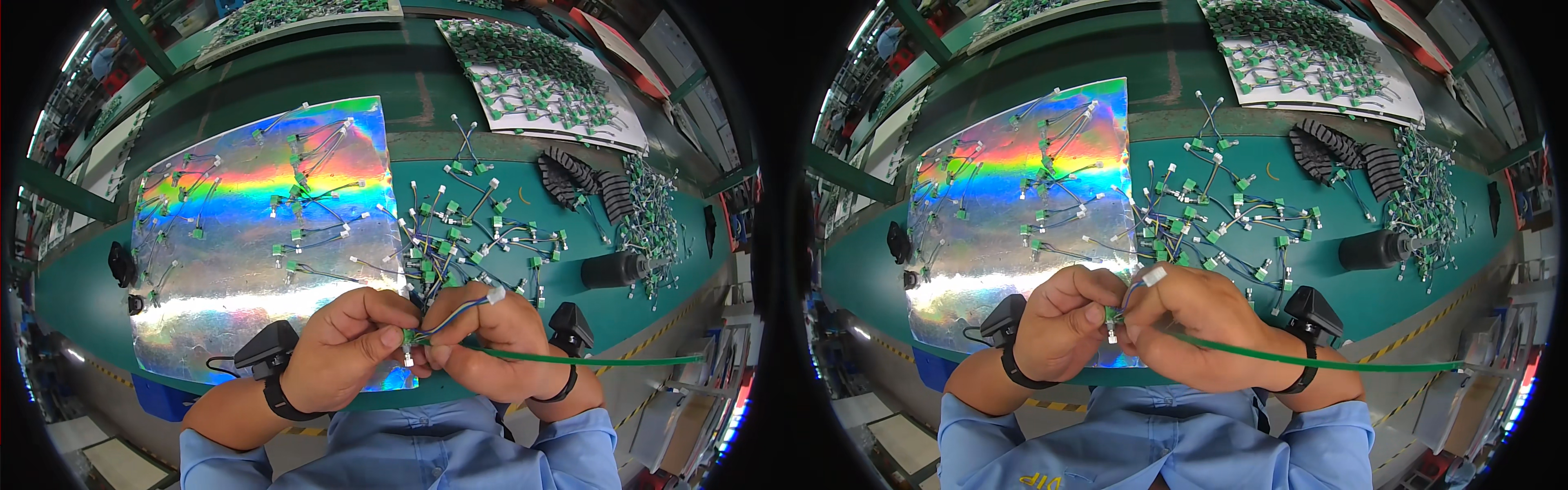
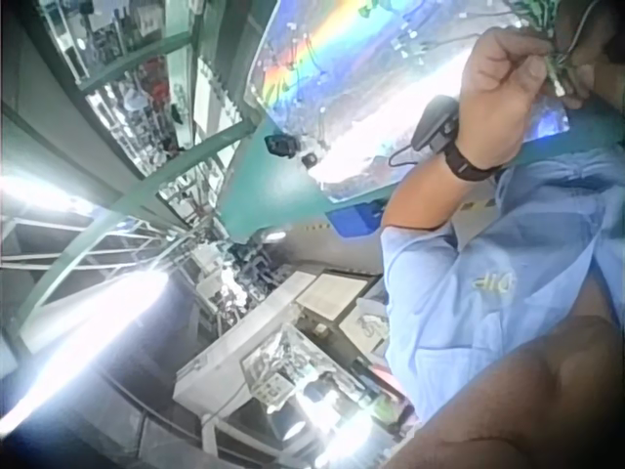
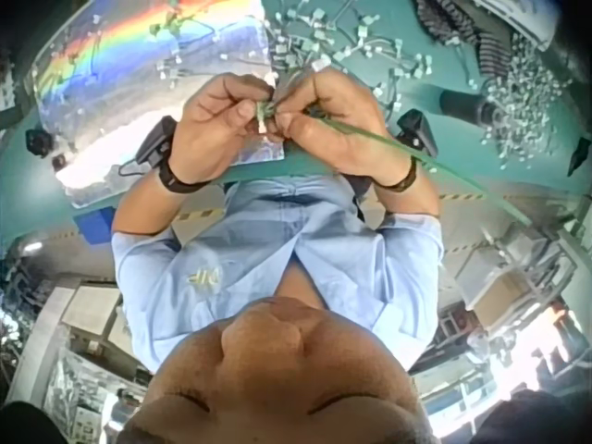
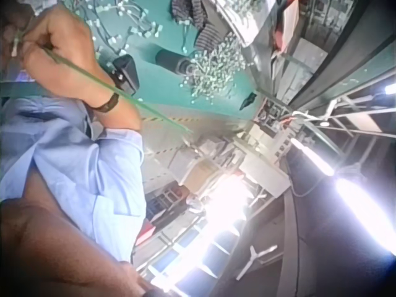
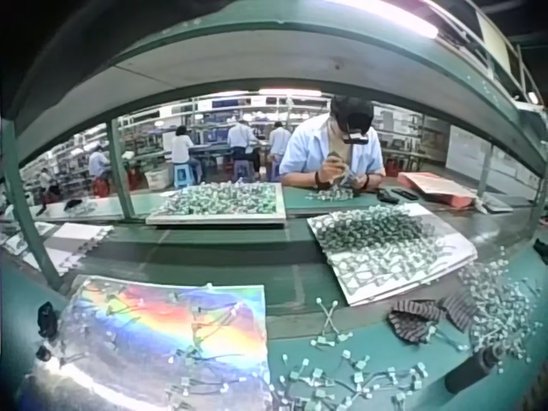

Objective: The person picks up a wire harness and a green plastic strip, then threads the wires through a slot on the strip. After sliding the strip along the wires and securing the connector, they place the assembly onto a reflective sheet.

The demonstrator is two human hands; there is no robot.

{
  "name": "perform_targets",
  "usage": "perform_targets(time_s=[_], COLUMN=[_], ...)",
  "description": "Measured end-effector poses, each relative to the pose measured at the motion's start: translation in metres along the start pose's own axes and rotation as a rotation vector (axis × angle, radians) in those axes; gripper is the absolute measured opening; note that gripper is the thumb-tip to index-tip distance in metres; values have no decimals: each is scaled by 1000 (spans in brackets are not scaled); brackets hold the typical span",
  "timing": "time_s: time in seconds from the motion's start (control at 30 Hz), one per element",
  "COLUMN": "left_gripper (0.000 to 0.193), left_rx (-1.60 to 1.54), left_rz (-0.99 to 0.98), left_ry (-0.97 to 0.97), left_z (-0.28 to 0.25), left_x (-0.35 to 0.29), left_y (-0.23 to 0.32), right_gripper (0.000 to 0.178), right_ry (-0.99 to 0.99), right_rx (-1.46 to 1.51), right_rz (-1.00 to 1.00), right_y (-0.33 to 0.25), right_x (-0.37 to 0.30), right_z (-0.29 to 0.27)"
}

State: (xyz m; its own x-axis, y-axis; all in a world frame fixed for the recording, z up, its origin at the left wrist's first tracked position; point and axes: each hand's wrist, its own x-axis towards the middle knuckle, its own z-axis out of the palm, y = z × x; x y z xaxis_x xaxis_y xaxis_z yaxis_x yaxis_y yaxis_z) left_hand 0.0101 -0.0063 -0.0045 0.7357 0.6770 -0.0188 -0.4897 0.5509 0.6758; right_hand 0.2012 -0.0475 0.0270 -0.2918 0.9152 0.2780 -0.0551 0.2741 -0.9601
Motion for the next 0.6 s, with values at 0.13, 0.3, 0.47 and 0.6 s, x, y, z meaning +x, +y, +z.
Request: perform_targets(time_s=[0.13, 0.3, 0.47, 0.6], left_gripper=[19, 20, 21, 21], left_rx=[-22, -23, -12, 0], left_rz=[-23, 8, 24, 18], left_ry=[-11, -43, -34, -12], left_z=[5, 3, -1, 0], left_x=[-1, 0, -1, -2], left_y=[4, 3, 2, 2], right_gripper=[8, 9, 12, 13], right_ry=[-15, 9, 59, 22], right_rx=[100, 188, 200, -26], right_rz=[46, 14, -12, -100], right_y=[-2, 2, 0, -4], right_x=[-1, -2, -3, 1], right_z=[-1, 2, 6, 3])
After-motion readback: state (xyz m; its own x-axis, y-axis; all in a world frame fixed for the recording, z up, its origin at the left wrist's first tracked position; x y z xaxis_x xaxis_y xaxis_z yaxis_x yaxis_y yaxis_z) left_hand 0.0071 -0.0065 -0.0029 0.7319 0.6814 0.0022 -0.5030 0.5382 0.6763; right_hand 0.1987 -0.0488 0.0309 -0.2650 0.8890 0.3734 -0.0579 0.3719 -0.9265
